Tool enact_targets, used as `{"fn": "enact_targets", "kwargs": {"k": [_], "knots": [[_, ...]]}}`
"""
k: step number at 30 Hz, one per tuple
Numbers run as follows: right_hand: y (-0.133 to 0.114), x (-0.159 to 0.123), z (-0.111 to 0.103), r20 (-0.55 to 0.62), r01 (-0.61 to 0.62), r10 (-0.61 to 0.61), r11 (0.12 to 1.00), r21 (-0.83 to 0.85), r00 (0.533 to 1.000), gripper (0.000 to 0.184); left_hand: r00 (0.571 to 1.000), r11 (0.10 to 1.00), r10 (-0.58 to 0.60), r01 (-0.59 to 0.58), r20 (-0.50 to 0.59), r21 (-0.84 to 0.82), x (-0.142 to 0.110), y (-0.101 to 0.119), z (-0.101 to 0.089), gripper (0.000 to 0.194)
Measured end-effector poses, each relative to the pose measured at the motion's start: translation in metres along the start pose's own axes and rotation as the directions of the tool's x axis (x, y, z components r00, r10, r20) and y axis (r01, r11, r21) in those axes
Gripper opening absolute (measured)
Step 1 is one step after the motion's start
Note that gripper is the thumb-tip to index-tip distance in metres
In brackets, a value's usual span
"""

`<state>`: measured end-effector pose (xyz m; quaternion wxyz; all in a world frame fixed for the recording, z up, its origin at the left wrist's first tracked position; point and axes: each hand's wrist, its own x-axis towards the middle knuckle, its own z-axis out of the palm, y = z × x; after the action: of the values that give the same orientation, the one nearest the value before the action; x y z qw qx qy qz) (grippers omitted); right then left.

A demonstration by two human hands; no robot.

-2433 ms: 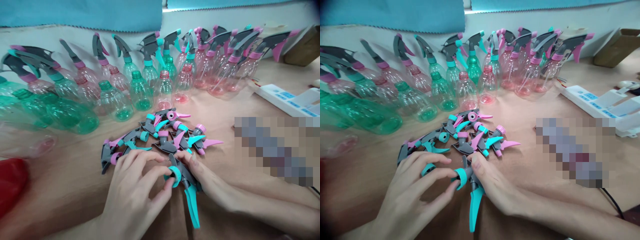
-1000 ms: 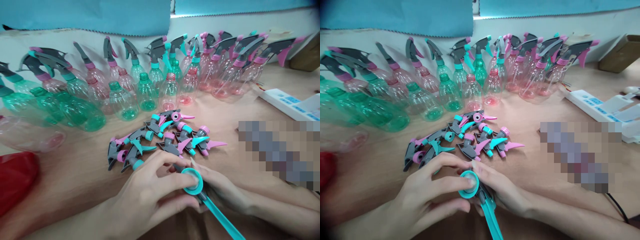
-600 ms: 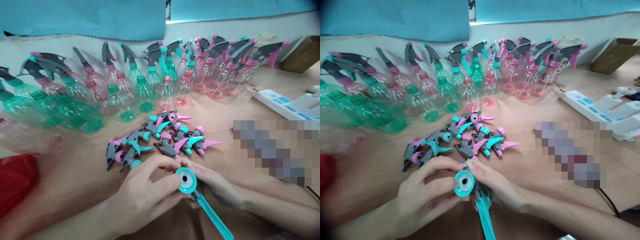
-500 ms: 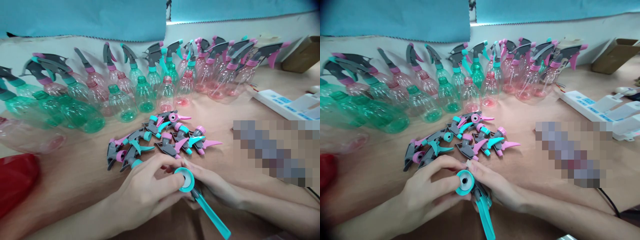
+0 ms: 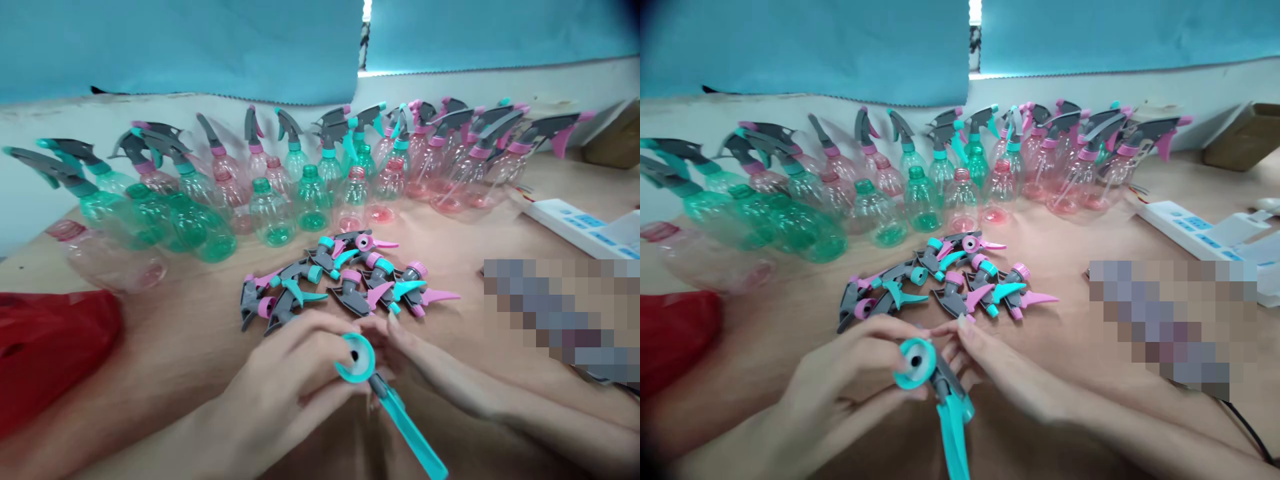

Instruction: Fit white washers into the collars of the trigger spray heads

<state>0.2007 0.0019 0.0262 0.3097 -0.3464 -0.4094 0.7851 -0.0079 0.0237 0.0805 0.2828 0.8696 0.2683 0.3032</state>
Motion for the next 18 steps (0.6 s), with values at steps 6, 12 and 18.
{"fn": "enact_targets", "kwargs": {"k": [6,12,18], "knots": [[-0.022,-0.008,-0.005,-0.071,0.074,-0.118,0.891,-0.448,0.99,0.043,0.804,0.885,-0.431,0.465,-0.41,-0.019,-0.045,-0.017,-0.053,0.047],[-0.037,0.002,0.003,-0.052,0.04,-0.169,0.498,-0.866,0.984,0.039,0.49,0.691,-0.653,0.697,-0.578,-0.19,-0.072,-0.065,-0.083,0.049],[-0.029,0.035,0.005,0.241,0.253,-0.42,-0.027,-0.967,0.875,0.024,0.521,0.701,-0.637,0.698,-0.568,-0.146,-0.098,-0.102,-0.081,0.044]]}}
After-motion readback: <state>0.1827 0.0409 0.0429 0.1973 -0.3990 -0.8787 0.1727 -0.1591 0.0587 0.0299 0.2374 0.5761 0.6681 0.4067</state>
